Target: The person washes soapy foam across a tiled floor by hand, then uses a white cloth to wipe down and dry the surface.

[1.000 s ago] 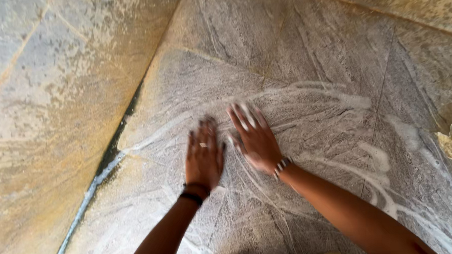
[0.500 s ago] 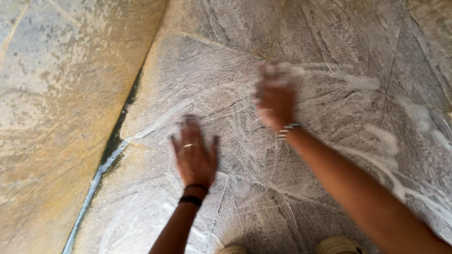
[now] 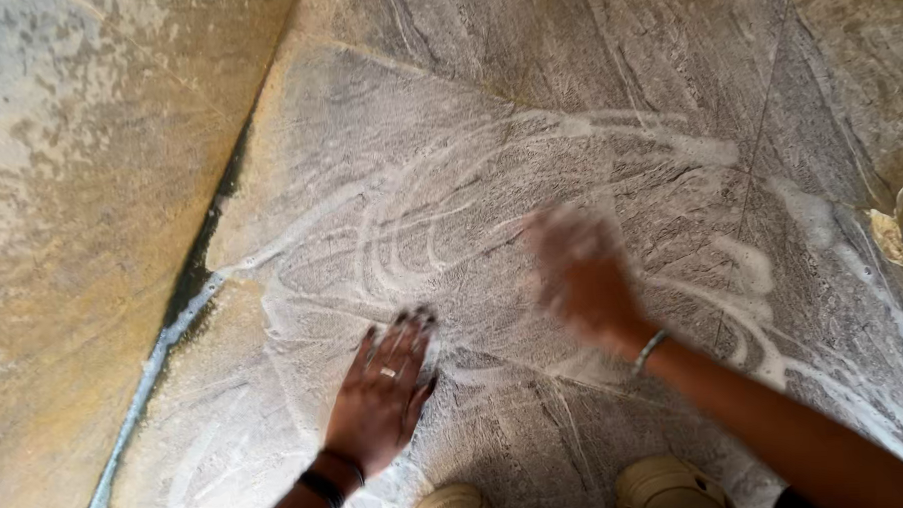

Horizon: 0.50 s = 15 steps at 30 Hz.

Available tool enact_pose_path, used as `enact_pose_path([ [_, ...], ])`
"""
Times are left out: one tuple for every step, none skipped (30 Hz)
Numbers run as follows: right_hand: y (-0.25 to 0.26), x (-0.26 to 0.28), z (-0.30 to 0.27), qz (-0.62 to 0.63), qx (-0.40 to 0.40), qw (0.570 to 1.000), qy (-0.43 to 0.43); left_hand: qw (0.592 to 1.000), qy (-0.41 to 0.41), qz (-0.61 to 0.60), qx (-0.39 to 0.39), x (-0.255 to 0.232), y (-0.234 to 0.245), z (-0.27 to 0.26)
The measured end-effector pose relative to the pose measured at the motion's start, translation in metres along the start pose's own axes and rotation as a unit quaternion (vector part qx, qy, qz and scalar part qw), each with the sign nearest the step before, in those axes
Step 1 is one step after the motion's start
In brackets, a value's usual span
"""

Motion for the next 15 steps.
enact_pose_path([
  [-0.001,-0.030,0.007,-0.017,0.053,0.995,-0.084,0.999,-0.028,0.020,-0.007,0.003,0.002,0.008],
  [0.004,-0.052,0.017,-0.121,-0.115,0.984,-0.062,0.998,-0.055,0.042,-0.013,0.006,0.003,0.017],
  [0.002,-0.061,0.031,-0.220,-0.278,0.934,-0.034,0.999,-0.022,0.044,-0.022,0.013,0.004,0.028],
  [-0.008,-0.069,0.048,-0.207,-0.260,0.940,-0.078,0.998,0.006,0.049,-0.028,0.021,0.005,0.041],
  [-0.015,-0.073,0.065,-0.193,-0.241,0.943,-0.122,0.997,0.051,0.028,-0.056,0.026,0.006,0.053],
  [-0.022,-0.064,0.085,-0.157,-0.245,0.947,-0.137,0.992,0.092,0.010,-0.082,0.031,0.006,0.065],
  [-0.028,-0.049,0.098,-0.120,-0.250,0.949,-0.152,0.987,0.137,0.026,-0.084,0.038,0.004,0.080],
  [-0.032,-0.030,0.108,-0.036,-0.193,0.969,-0.151,0.978,0.184,0.044,-0.086,0.045,0.001,0.091],
  [-0.036,-0.003,0.118,0.049,-0.134,0.979,-0.147,0.967,0.231,0.061,-0.088,0.048,-0.001,0.093],
  [-0.033,0.030,0.121,0.024,-0.192,0.977,-0.092,0.962,0.249,0.047,-0.106,0.049,-0.001,0.089],
  [-0.029,0.061,0.120,-0.001,-0.250,0.968,-0.037,0.955,0.266,0.033,-0.125,0.050,-0.002,0.083],
  [-0.025,0.086,0.114,-0.028,-0.305,0.952,0.019,0.948,0.283,0.017,-0.144,0.051,-0.002,0.077],
  [-0.020,0.110,0.106,-0.055,-0.359,0.929,0.074,0.942,0.298,0.011,-0.154,0.053,-0.002,0.066],
  [-0.021,0.131,0.098,-0.060,-0.289,0.951,0.092,0.935,0.314,0.005,-0.165,0.053,-0.002,0.050],
  [-0.022,0.146,0.086,-0.064,-0.218,0.968,0.109,0.928,0.329,-0.002,-0.176,0.053,-0.002,0.034],
])
Point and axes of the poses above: each hand's wrist, its own z-axis towards the middle knuckle, its own y-axis out of the back of the hand, x = y × z, the point moved 2 cm from there along z, towards the middle knuckle, and after that the axes turned 8 degrees about -z, right-handed, at the moved point
